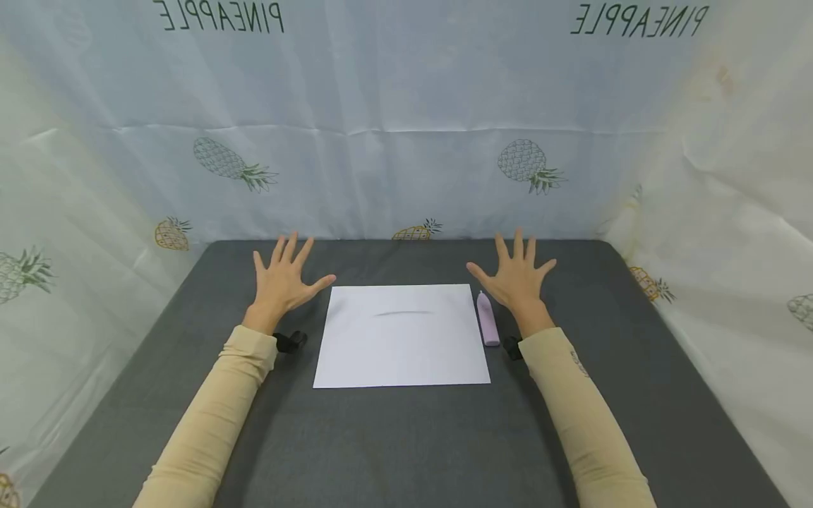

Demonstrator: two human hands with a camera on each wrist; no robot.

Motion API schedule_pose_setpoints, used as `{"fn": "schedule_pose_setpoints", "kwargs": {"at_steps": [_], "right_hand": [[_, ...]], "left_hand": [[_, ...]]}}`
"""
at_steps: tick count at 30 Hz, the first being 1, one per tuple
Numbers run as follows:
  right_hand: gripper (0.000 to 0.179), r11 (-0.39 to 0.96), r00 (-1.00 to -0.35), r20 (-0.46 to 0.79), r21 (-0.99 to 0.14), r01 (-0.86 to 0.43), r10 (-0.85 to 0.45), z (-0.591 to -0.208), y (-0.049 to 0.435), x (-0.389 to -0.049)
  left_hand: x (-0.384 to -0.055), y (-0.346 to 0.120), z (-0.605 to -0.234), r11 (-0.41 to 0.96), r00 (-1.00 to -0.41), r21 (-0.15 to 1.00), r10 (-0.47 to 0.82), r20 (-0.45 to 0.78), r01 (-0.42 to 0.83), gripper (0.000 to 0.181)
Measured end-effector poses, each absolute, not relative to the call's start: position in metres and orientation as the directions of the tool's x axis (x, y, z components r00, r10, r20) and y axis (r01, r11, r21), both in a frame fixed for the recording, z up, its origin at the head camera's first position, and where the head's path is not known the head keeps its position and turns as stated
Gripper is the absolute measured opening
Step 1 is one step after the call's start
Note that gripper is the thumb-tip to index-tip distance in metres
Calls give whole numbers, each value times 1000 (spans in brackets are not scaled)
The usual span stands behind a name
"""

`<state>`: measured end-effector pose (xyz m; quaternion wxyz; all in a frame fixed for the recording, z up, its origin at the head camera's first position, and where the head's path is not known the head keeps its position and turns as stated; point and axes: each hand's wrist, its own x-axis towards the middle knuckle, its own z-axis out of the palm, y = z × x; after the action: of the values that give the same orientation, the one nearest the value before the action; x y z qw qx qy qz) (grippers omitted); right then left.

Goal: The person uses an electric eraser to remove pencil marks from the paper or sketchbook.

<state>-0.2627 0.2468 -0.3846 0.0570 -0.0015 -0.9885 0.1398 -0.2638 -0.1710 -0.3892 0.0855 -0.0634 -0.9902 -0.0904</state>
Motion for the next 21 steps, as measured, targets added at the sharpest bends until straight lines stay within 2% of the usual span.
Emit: {"fn": "schedule_pose_setpoints", "kwargs": {"at_steps": [7, 11, 18, 21], "right_hand": [[82, 930, -997, 68, -364, -48, -25, -387, 250, -256], [79, 903, -998, 17, -424, -64, -63, -387, 252, -251], [72, 851, -991, -27, -516, -101, -134, -397, 257, -243], [70, 816, -989, -77, -575, -62, -130, -401, 258, -241]], "left_hand": [[-258, -174, -389, 960, -964, 156, 204, 173, 231, 81], [-251, -175, -391, 943, -946, 143, 278, 168, 302, 75], [-234, -172, -397, 909, -920, 148, 378, 107, 391, 71], [-228, -170, -401, 896, -909, 155, 407, 87, 416, 71]]}}
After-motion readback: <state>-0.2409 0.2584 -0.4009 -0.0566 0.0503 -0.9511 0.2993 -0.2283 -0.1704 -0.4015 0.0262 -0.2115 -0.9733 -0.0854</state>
